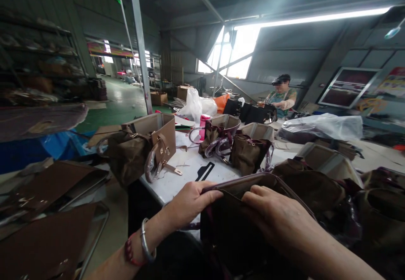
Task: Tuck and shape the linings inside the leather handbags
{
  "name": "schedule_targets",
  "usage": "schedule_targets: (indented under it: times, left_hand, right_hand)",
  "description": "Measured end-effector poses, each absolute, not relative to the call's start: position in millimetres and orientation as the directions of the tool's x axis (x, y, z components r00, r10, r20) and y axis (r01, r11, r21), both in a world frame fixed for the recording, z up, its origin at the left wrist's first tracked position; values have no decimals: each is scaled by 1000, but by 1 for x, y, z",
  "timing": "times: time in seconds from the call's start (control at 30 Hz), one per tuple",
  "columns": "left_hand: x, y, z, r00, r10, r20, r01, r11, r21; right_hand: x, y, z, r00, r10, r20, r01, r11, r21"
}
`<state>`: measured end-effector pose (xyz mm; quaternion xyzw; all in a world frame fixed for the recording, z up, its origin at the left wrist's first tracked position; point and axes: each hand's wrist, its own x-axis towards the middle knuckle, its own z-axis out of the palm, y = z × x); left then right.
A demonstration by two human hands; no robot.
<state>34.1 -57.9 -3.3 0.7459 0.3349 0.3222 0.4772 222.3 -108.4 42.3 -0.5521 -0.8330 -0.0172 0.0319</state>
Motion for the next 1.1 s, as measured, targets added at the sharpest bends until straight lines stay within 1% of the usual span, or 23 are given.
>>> schedule_targets:
  times: [0.07,0.2,0.27,0.43,0.57,0.83,0.97,1.1]
  left_hand:
    - [35,-58,-4,555,816,158,188,-309,932]
    - [35,-60,-3,535,831,155,181,-292,939]
    - [36,-61,-3,530,835,149,193,-290,937]
    - [42,-58,-3,479,855,200,217,-336,916]
    - [48,-54,-1,481,853,200,249,-352,902]
    - [53,-51,2,492,867,85,347,-285,894]
    - [54,-50,4,483,873,63,393,-281,876]
    - [56,-50,5,480,876,48,425,-280,861]
  right_hand:
    - [221,-103,43,-356,931,76,934,357,4]
    - [218,-96,44,-271,962,31,962,270,31]
    - [219,-94,45,-244,969,31,969,243,28]
    - [226,-86,43,-170,985,36,986,170,4]
    - [228,-81,42,-125,991,57,992,124,24]
    - [226,-79,47,-106,990,95,994,101,52]
    - [228,-79,45,-120,986,120,992,115,44]
    - [230,-78,43,-119,989,92,993,116,39]
